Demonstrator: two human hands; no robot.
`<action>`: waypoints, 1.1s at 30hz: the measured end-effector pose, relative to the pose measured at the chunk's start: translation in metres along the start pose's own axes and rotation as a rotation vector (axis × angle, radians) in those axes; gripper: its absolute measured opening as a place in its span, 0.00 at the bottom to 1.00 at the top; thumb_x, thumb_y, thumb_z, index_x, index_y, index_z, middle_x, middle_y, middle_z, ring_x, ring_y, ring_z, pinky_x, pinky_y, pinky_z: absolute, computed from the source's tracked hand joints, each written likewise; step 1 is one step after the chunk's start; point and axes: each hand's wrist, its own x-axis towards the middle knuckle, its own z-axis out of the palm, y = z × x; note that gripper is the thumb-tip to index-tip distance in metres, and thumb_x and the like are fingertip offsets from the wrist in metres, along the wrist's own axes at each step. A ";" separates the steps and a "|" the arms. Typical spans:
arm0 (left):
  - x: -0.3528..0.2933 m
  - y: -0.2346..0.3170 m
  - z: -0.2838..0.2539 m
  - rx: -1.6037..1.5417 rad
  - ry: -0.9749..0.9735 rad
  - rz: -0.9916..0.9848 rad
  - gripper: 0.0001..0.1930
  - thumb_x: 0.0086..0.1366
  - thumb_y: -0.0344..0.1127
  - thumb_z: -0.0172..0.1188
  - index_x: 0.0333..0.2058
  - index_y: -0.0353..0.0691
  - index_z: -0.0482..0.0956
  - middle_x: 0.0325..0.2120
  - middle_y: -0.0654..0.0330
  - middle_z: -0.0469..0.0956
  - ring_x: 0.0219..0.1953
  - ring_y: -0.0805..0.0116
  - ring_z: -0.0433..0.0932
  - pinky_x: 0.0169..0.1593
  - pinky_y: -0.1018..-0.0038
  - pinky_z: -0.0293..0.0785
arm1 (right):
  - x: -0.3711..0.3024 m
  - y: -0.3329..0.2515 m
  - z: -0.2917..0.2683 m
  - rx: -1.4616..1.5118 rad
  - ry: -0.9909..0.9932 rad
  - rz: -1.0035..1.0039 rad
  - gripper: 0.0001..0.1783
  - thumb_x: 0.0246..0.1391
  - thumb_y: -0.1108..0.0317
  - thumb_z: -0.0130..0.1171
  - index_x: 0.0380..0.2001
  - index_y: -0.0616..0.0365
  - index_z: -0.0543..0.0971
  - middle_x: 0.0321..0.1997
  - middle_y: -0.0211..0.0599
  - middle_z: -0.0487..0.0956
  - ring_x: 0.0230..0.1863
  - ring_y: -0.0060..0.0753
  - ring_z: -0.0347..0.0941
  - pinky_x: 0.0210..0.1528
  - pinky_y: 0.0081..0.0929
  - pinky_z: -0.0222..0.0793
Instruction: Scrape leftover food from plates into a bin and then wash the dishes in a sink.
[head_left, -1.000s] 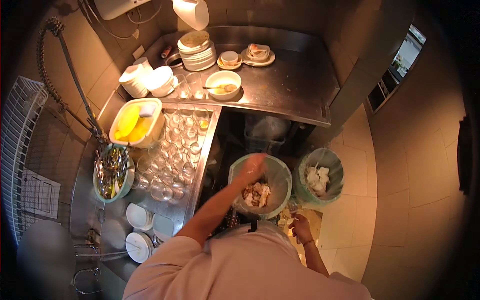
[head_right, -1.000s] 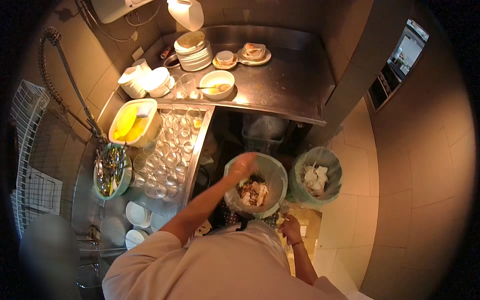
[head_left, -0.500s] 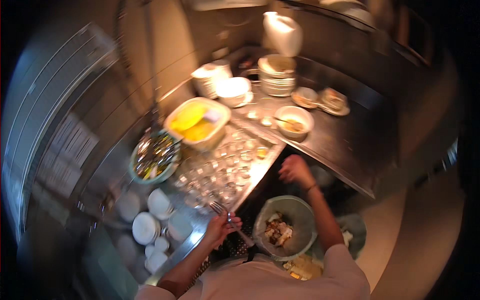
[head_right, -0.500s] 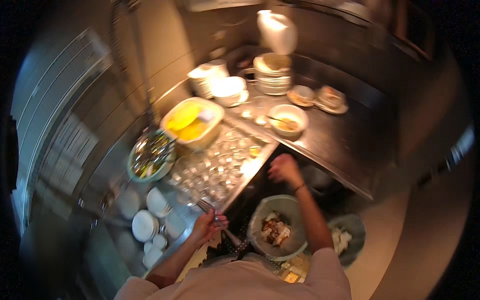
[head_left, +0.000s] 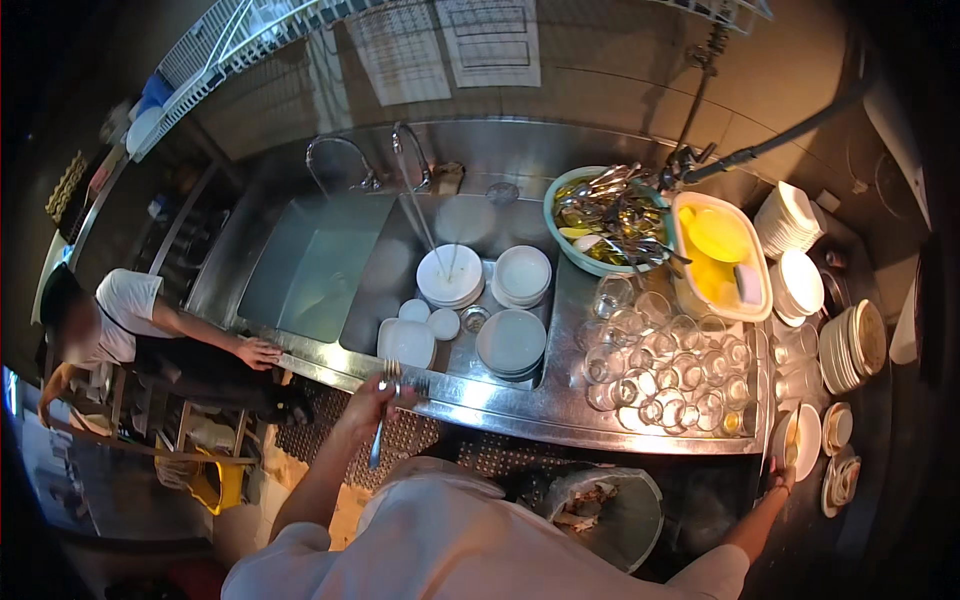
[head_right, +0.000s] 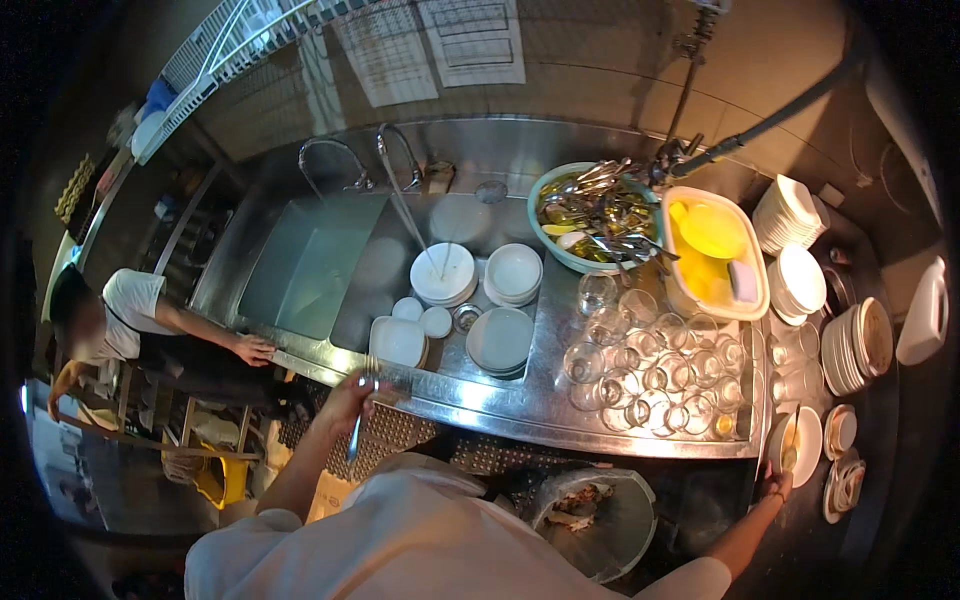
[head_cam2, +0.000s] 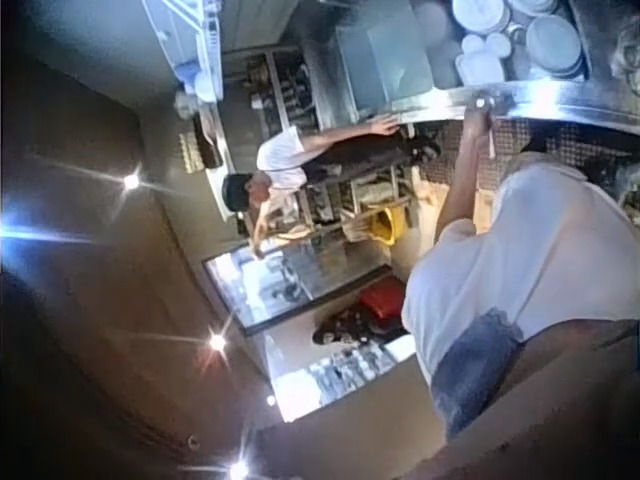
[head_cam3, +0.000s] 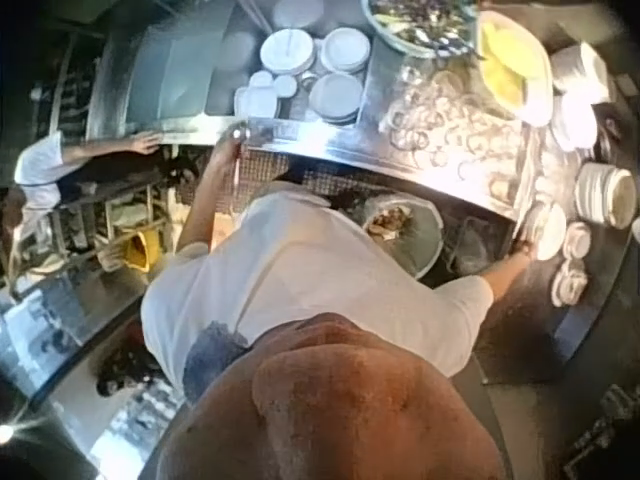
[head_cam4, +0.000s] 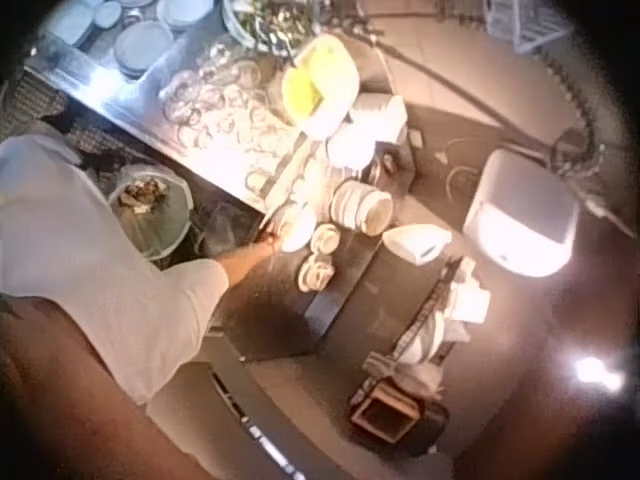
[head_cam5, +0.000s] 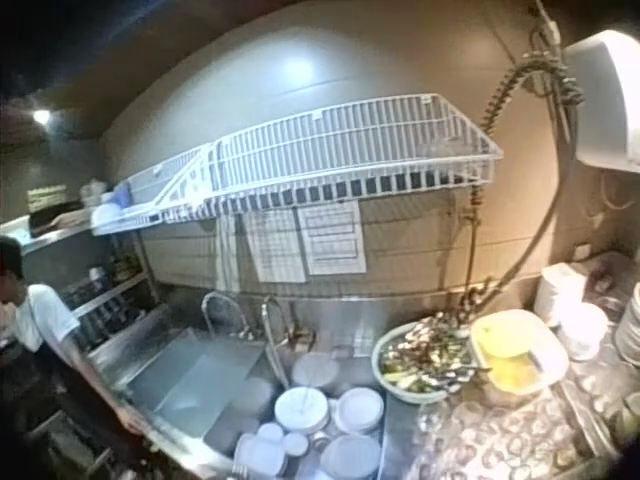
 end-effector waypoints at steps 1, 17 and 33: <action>0.026 0.007 -0.003 -0.008 -0.041 0.046 0.13 0.67 0.27 0.43 0.50 0.43 0.62 0.36 0.56 0.77 0.22 0.74 0.73 0.25 0.76 0.75 | -0.021 -0.010 -0.013 -0.024 0.143 0.096 0.26 0.53 0.63 0.54 0.53 0.63 0.66 0.55 0.44 0.69 0.51 0.43 0.68 0.51 0.39 0.73; 0.434 0.146 -0.054 -0.144 -0.092 0.312 0.13 0.67 0.42 0.46 0.35 0.38 0.73 0.26 0.57 0.77 0.26 0.65 0.78 0.29 0.67 0.80 | -0.474 -0.032 0.292 -0.294 -0.192 0.018 0.17 0.51 0.64 0.50 0.43 0.61 0.72 0.37 0.35 0.78 0.32 0.27 0.74 0.28 0.21 0.65; 0.503 0.194 -0.009 0.228 -0.097 0.385 0.14 0.67 0.49 0.47 0.29 0.45 0.66 0.16 0.66 0.68 0.12 0.74 0.66 0.11 0.80 0.60 | -0.454 0.141 0.473 -0.239 0.005 0.232 0.09 0.49 0.70 0.44 0.23 0.66 0.70 0.19 0.45 0.74 0.20 0.39 0.74 0.23 0.26 0.74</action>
